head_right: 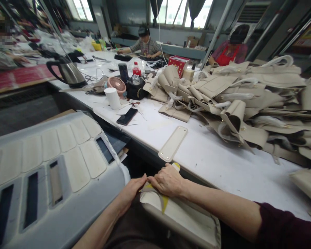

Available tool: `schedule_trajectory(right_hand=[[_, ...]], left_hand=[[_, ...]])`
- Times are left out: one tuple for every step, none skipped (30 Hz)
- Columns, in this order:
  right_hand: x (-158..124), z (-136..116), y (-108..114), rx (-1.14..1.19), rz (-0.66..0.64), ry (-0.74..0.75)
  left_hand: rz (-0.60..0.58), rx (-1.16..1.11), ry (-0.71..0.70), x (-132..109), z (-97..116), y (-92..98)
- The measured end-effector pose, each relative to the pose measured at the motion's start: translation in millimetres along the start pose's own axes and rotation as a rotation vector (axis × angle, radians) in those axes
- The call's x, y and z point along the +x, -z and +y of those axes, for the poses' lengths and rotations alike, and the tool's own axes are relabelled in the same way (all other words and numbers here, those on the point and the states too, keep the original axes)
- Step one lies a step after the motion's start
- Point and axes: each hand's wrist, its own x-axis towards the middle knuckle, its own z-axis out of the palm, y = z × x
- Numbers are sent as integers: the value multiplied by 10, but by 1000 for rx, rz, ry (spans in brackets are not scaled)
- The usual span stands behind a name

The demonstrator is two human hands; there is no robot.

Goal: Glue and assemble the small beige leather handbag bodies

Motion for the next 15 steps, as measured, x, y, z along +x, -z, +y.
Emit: schedule_trajectory(right_hand=[[-31,-3,13,9,-1,-26],[-67,-2,26,21,-4,-59],[-108,5,41,32,-10,-109],[-155,20,57,39,-15,-171],[-207,42,76,39,-18,-240],[-262,72,98,37,-21,-313],[-320,111,122,41,-27,-386],[-380,156,150,57,-35,-458],[-439,206,181,92,-47,-524],[-498,257,215,157,-63,-586],[-556,307,253,258,-79,-644],[-613,351,294,400,-90,-682],[-669,385,341,569,-92,-691],[-724,405,394,755,-90,-673],[-780,410,452,943,-82,-635]], left_hand=[[-15,8,2,21,-3,-2],[-32,14,-3,38,0,0],[-50,19,-9,51,7,3],[-63,24,-13,62,17,9],[-75,29,-14,71,29,16],[-79,41,-10,81,42,22],[-78,60,-2,93,54,27],[-76,83,11,106,65,29],[-74,104,27,120,75,30],[-73,120,41,136,84,27],[-71,130,53,151,92,22],[-70,138,62,165,97,15],[-71,144,69,175,99,5],[-68,152,71,180,94,-6],[-59,156,66,178,80,-18]])
